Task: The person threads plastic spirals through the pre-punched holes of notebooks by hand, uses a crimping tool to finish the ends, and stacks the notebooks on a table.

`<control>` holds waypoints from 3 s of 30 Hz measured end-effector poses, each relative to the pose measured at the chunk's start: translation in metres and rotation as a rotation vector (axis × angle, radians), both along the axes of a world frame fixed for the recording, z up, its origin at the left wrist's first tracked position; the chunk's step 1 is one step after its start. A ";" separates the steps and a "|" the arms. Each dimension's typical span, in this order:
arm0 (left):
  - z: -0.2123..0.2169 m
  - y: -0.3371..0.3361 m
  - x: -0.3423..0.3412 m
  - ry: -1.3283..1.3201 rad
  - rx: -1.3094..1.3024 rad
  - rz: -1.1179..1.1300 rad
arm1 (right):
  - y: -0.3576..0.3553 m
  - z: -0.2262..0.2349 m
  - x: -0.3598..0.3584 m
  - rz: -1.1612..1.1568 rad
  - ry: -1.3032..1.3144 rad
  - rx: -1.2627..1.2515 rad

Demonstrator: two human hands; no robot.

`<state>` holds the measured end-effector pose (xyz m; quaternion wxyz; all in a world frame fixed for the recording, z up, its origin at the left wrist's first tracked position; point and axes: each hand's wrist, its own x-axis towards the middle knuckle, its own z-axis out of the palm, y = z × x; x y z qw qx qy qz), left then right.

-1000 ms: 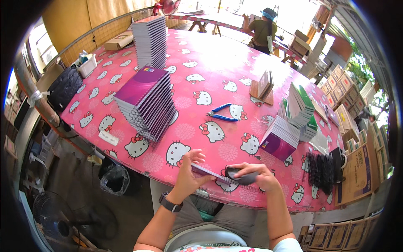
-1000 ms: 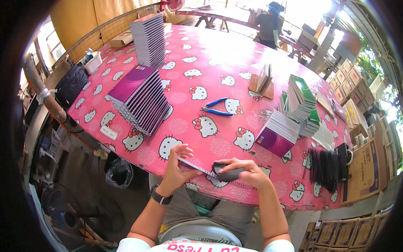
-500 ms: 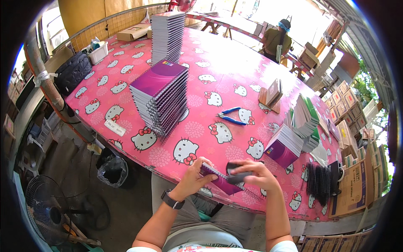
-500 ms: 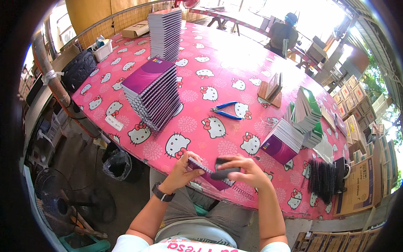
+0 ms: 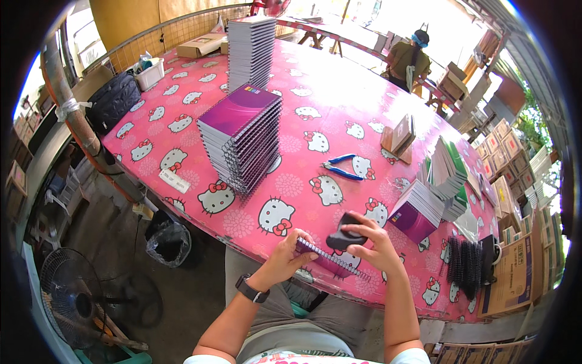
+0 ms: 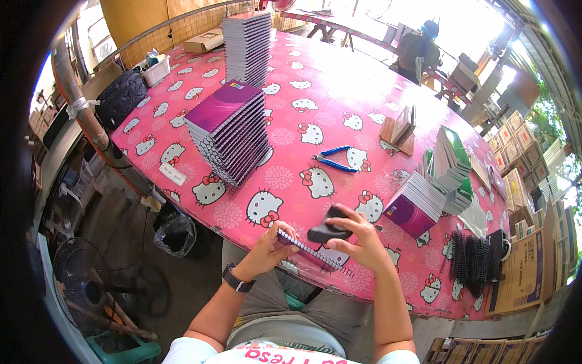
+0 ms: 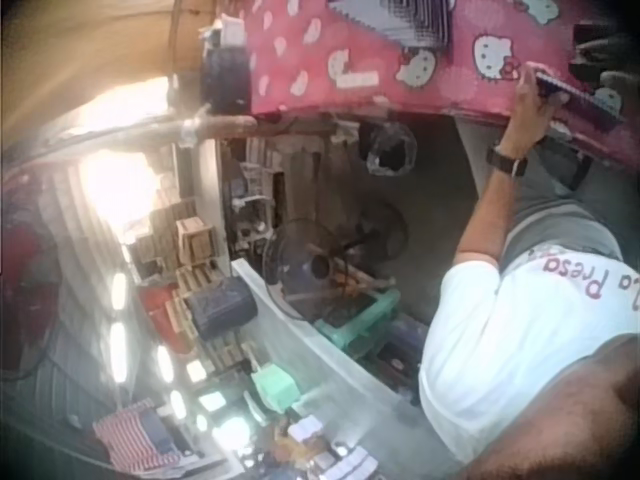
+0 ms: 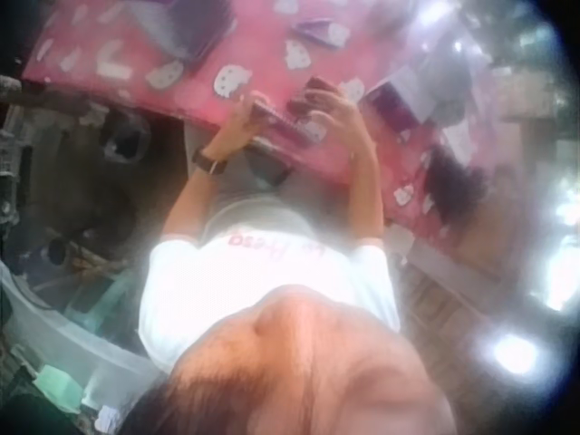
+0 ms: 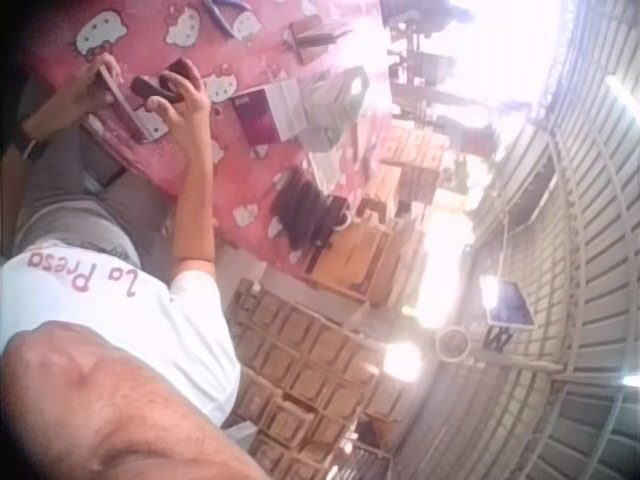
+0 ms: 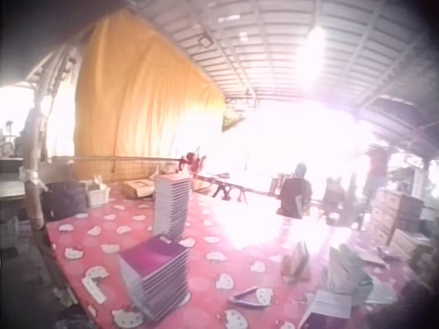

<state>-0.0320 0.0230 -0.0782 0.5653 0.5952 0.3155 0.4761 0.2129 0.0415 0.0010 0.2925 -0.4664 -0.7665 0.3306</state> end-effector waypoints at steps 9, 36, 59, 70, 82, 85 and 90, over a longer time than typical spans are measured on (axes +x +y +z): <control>0.043 -0.008 0.017 0.226 0.366 0.313 | -0.028 0.032 -0.064 -0.016 0.025 0.273; 0.098 -0.001 -0.051 0.224 0.368 0.501 | 0.000 0.088 -0.114 0.216 -0.003 0.466; 0.146 0.131 -0.128 0.614 0.525 1.040 | 0.003 0.032 0.009 -0.171 -0.145 0.361; 0.186 0.120 -0.093 1.342 0.487 0.797 | 0.008 -0.056 -0.023 -0.085 -0.324 0.479; 0.179 0.089 -0.074 1.003 0.735 0.849 | 0.008 -0.033 0.127 -0.899 -0.612 0.723; 0.172 0.054 -0.055 0.833 0.772 0.702 | 0.021 -0.024 0.136 -0.930 -0.525 0.740; 0.135 0.013 -0.002 0.517 0.713 0.466 | 0.009 0.000 0.121 -0.851 -0.367 0.711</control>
